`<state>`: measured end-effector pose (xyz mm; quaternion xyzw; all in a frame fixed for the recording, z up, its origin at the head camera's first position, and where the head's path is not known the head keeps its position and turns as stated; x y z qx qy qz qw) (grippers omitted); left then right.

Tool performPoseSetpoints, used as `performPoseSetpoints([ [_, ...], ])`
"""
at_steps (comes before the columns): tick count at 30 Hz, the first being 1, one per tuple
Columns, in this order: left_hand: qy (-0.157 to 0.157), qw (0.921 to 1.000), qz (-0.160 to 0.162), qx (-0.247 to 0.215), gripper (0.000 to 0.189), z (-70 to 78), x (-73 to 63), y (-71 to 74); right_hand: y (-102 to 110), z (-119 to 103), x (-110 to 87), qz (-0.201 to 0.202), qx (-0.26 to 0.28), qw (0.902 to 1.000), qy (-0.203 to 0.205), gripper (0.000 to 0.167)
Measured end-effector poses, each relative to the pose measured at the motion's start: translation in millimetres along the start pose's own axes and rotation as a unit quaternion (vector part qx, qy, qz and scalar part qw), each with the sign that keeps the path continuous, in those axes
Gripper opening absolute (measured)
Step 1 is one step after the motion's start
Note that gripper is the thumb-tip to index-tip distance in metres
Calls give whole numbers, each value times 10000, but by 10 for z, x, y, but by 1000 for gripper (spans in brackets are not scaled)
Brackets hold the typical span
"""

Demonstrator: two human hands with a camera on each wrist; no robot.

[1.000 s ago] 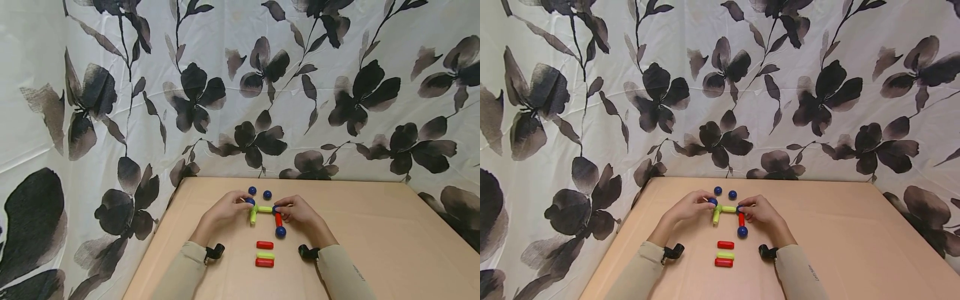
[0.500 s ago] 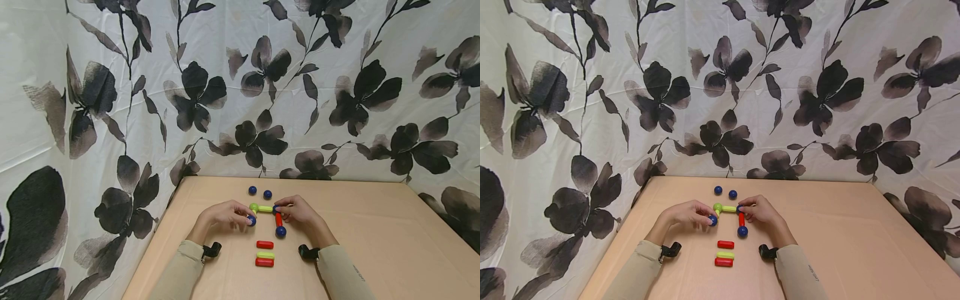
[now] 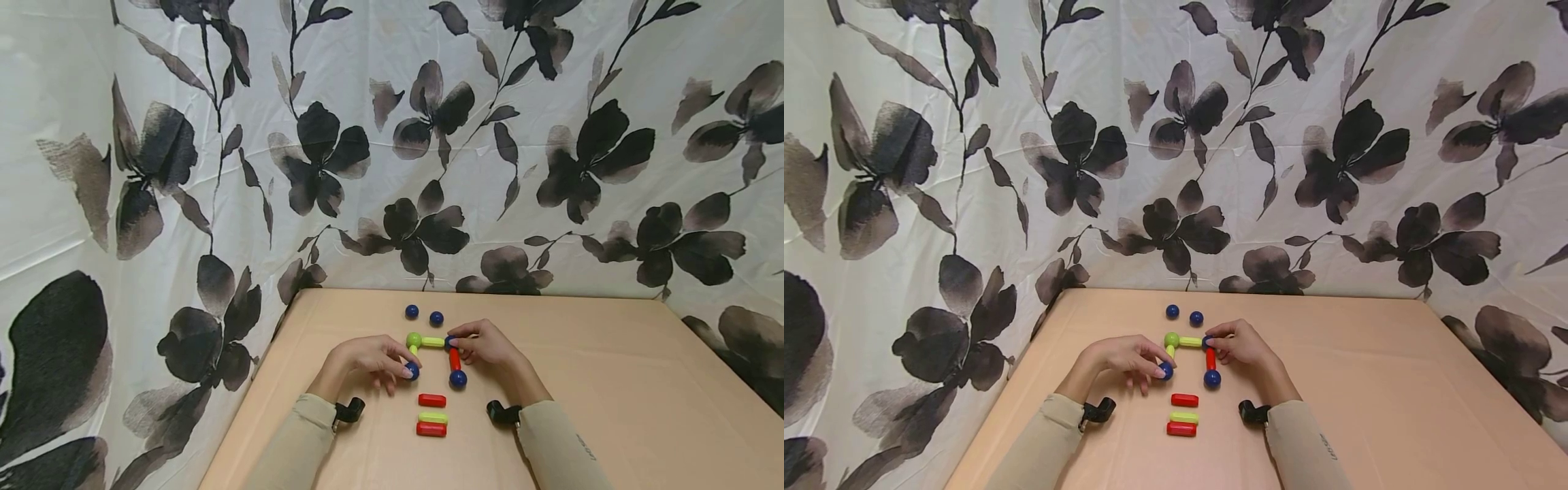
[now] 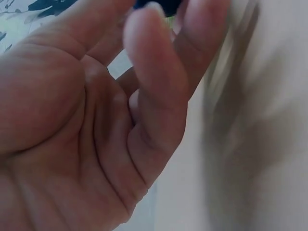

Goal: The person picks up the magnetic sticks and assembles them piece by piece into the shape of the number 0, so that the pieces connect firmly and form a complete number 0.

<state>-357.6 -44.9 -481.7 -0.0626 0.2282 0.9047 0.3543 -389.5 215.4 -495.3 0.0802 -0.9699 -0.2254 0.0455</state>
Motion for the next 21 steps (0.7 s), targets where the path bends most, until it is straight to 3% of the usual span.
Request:
performPoseSetpoints([
  [12,-74,9962,364,786,31,86,-13,-50,-7,5,15,28,-31,10000,-41,26],
  [21,-194,9861,636,1520,26,163,23,-109,-4,7,4,-2,-31,10000,-30,28],
])
Point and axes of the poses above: each hand's wrist, its own x-axis towards the middle knuckle, its own y-axis out of the back of the hand, z = x × y, the point moved 5 cm from there along x, towards the middle knuckle, and after that the axes turned 13 degrees about z, right-handed, at the moved point
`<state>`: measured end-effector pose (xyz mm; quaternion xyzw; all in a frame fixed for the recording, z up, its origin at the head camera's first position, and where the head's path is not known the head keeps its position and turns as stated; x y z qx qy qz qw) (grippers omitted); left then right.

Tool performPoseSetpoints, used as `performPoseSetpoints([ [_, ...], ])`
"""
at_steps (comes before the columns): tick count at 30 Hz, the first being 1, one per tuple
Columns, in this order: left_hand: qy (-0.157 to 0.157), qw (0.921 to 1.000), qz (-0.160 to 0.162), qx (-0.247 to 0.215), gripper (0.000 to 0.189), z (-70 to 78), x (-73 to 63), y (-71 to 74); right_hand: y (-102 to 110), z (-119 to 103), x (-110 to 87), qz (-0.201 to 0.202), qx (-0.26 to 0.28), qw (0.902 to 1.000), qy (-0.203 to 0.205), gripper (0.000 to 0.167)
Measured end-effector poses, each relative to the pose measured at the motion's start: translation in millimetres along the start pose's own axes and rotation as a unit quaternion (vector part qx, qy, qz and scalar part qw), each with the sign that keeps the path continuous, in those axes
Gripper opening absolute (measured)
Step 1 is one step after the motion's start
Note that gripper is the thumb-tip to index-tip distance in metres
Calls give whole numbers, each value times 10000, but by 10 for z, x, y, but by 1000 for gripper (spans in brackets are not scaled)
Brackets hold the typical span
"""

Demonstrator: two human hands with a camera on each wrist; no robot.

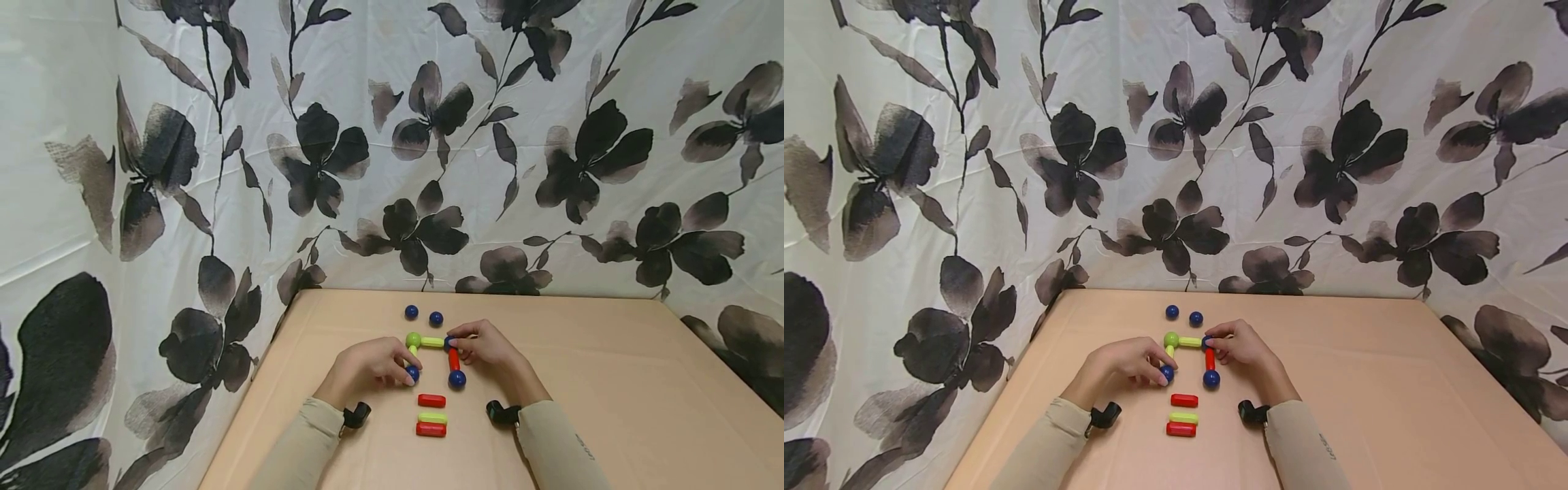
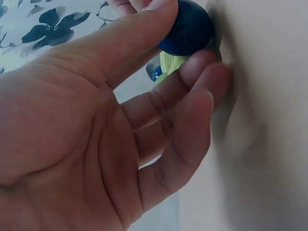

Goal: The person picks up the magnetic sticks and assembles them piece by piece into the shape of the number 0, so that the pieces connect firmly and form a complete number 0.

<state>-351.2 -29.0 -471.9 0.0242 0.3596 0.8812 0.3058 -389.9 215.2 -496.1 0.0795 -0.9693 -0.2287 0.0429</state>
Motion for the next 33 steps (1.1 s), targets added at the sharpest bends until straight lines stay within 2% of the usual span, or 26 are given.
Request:
performPoseSetpoints([
  [8,-63,9975,301,632,34,12,38,-22,2,9,7,-11,8,10000,-2,27],
  [12,-116,9952,418,875,32,17,46,-18,5,-13,0,-26,47,10000,27,28],
  [23,-55,9924,645,1044,30,38,52,-7,9,-8,-3,-10,141,9999,-8,30],
  [28,-77,9933,657,949,28,46,31,12,-7,43,14,-18,44,10000,-38,30],
  [33,-185,9940,633,869,34,62,14,45,-1,67,27,34,56,9999,-109,28],
])
Point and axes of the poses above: each hand's wrist, its own x-axis towards the middle knuckle, its own y-axis out of the back of the hand, z = x × y, the point moved 5 cm from there along x, towards the middle knuckle, and after that the axes turned 13 degrees about z, right-handed, at the moved point
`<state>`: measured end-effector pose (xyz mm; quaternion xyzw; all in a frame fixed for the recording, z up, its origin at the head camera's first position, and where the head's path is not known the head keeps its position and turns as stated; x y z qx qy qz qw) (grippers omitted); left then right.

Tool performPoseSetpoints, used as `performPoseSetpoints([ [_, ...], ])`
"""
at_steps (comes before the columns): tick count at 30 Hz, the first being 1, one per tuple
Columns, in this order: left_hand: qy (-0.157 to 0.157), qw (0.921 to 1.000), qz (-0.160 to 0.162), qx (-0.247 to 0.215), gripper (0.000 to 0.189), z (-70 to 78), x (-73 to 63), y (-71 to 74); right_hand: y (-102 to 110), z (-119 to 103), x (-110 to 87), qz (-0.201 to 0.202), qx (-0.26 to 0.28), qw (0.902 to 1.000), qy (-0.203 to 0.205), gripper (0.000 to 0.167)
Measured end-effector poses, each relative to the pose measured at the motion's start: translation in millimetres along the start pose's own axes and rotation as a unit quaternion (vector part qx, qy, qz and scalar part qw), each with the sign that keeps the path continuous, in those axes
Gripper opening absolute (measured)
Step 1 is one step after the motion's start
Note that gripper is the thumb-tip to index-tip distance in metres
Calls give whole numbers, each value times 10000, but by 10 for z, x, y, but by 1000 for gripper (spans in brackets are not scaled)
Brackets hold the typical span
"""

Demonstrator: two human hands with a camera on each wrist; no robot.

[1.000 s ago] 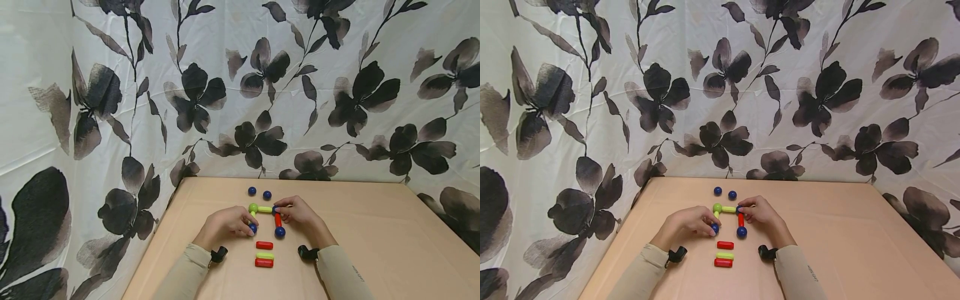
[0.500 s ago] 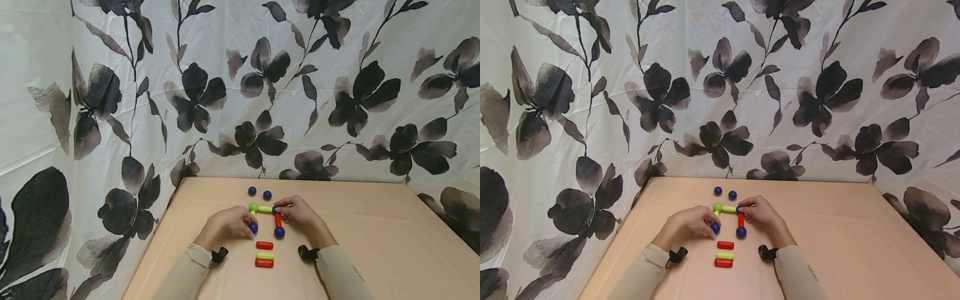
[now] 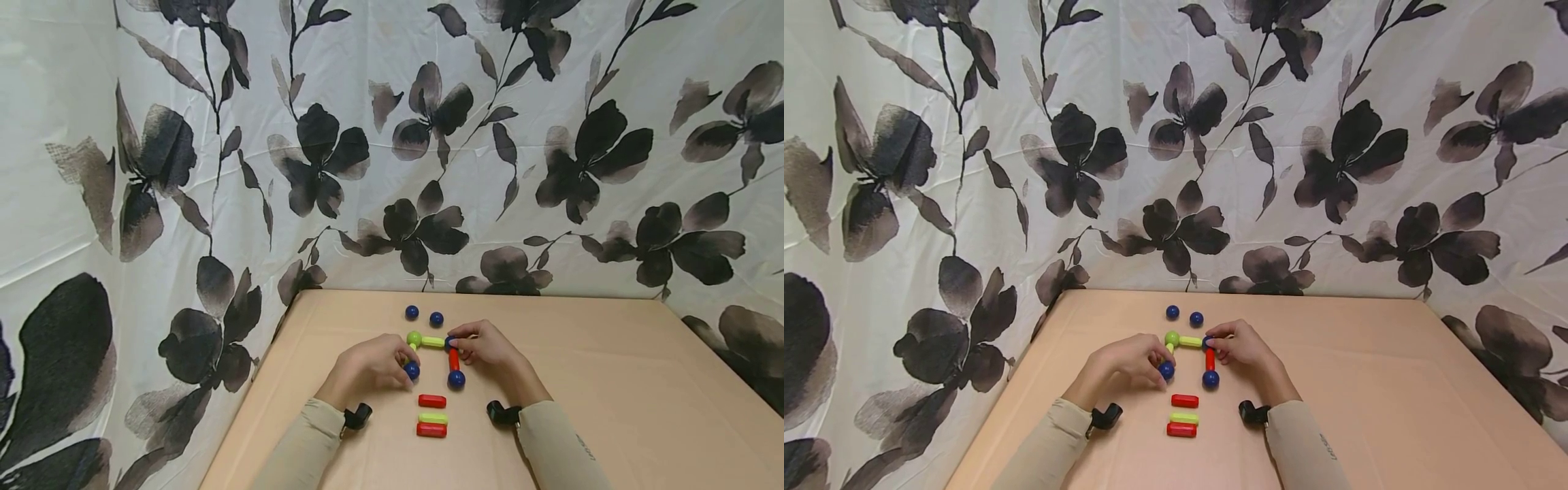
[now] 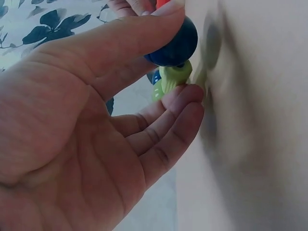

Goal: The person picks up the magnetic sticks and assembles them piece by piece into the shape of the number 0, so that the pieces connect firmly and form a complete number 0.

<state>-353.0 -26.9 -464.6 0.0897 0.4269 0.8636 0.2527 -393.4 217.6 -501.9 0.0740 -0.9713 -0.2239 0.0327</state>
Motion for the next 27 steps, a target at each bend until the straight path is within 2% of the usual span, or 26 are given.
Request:
performPoseSetpoints([
  [7,-114,9999,-110,-66,36,23,-1,-15,4,-23,-19,-22,-5,10000,65,29],
  [16,-26,9999,-131,-91,33,8,-24,-6,-16,-64,-40,31,63,9998,177,31],
  [25,-179,9994,-122,-273,35,-12,21,-22,-13,-61,-11,180,-165,9993,295,30],
  [27,-290,9992,-90,-258,38,-23,37,-12,-17,-60,-10,191,-154,9993,298,30],
])
Point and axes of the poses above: each hand's wrist, its own x-axis towards the middle knuckle, its own y-axis out of the back of the hand, z = x × y, the point moved 5 cm from there along x, towards the middle knuckle, and after that the axes turned 13 degrees about z, right-handed, at the moved point
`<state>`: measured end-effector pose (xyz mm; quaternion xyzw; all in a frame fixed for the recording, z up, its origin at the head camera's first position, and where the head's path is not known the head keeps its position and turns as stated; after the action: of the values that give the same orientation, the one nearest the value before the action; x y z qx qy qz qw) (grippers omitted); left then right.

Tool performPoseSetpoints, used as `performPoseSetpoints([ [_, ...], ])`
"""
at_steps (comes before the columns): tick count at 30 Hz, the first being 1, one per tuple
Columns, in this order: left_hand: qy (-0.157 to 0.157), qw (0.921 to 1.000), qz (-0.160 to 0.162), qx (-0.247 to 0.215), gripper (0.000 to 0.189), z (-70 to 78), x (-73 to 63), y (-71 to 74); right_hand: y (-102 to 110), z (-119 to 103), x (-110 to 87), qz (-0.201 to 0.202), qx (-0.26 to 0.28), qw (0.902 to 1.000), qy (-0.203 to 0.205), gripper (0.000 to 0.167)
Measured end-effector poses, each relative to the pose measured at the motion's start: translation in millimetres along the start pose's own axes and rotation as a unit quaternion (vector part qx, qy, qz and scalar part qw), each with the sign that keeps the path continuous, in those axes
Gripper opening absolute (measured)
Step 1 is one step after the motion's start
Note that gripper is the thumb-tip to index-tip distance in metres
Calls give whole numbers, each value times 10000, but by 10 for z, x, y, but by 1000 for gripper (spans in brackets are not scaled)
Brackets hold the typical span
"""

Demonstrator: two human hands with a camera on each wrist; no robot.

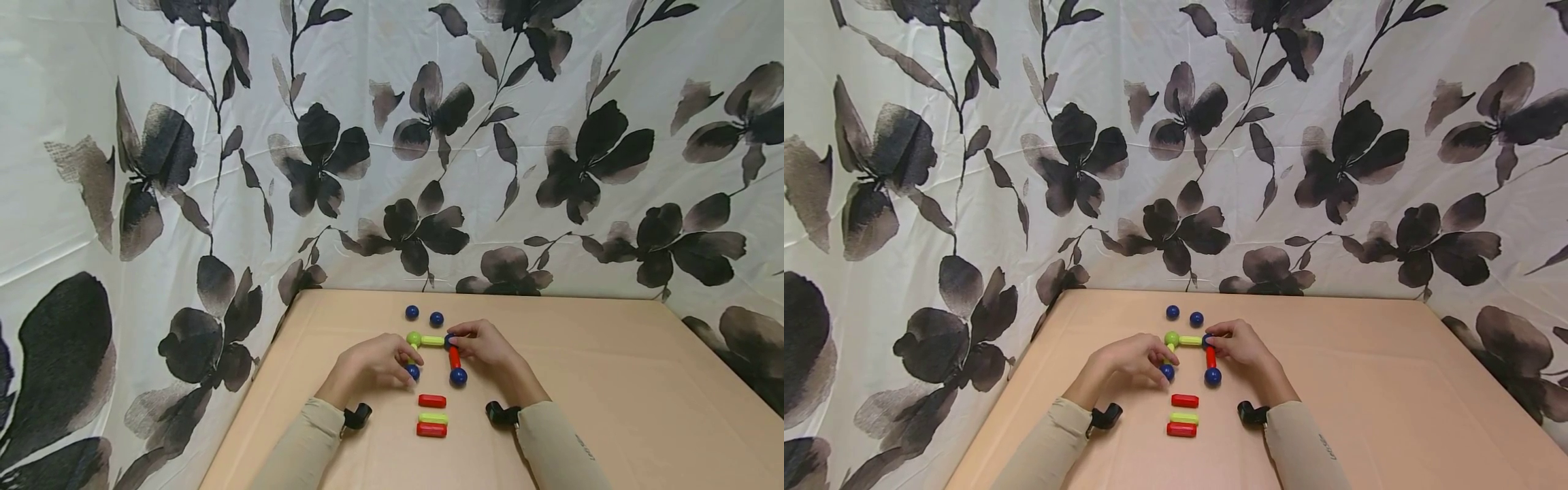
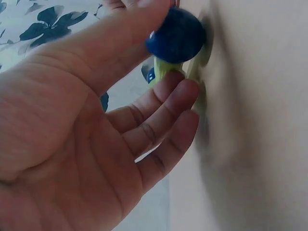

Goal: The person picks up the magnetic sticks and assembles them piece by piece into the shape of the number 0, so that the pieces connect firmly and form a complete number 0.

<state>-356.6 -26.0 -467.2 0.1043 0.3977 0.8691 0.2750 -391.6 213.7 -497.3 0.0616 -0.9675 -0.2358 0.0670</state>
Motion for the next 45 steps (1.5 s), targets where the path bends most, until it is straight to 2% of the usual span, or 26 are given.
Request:
performPoseSetpoints([
  [3,-224,9990,378,-106,38,-22,63,37,4,-1,3,0,-7,10000,10,30],
  [5,-321,9943,965,-325,34,-57,130,70,9,-2,7,17,0,10000,-7,29],
  [7,-252,9834,1667,-675,29,-129,192,86,11,-1,11,25,-19,10000,-19,29],
  [9,-146,9673,2295,-1067,28,-217,240,79,3,3,13,5,-15,10000,-20,29],
  [10,-78,9601,2516,-1216,28,-264,258,64,0,3,14,-4,-19,10000,-27,29],
  [12,16,9517,2708,-1447,33,-347,287,13,-10,6,16,-22,-37,10000,-32,29],
  [14,51,9496,2705,-1581,36,-411,312,-43,-20,5,17,-40,-30,10000,-40,29],
  [17,31,9521,2587,-1631,35,-469,336,-104,-21,-3,25,-7,-79,10000,-55,30],
  [24,-43,9523,2466,-1796,33,-480,340,-134,-15,-13,35,3,-116,9999,-111,30],
  [33,-10,9468,2677,-1785,31,-491,355,-129,-17,-2,26,-7,-87,9997,-232,31],
  [38,59,9480,2661,-1743,32,-490,354,-127,3,-15,15,99,-125,9995,-261,32],
  [45,52,9479,2634,-1790,34,-492,358,-132,86,-113,-29,413,-616,9972,78,32],
])
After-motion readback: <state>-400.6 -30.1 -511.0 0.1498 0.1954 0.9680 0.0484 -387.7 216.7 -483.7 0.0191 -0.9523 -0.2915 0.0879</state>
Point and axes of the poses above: each hand's wrist, its own x-axis towards the middle knuckle, its own y-axis out of the back of the hand, z = x × y, the point moved 5 cm from there along x, towards the middle knuckle, and after that the axes turned 13 degrees about z, right-handed, at the moved point
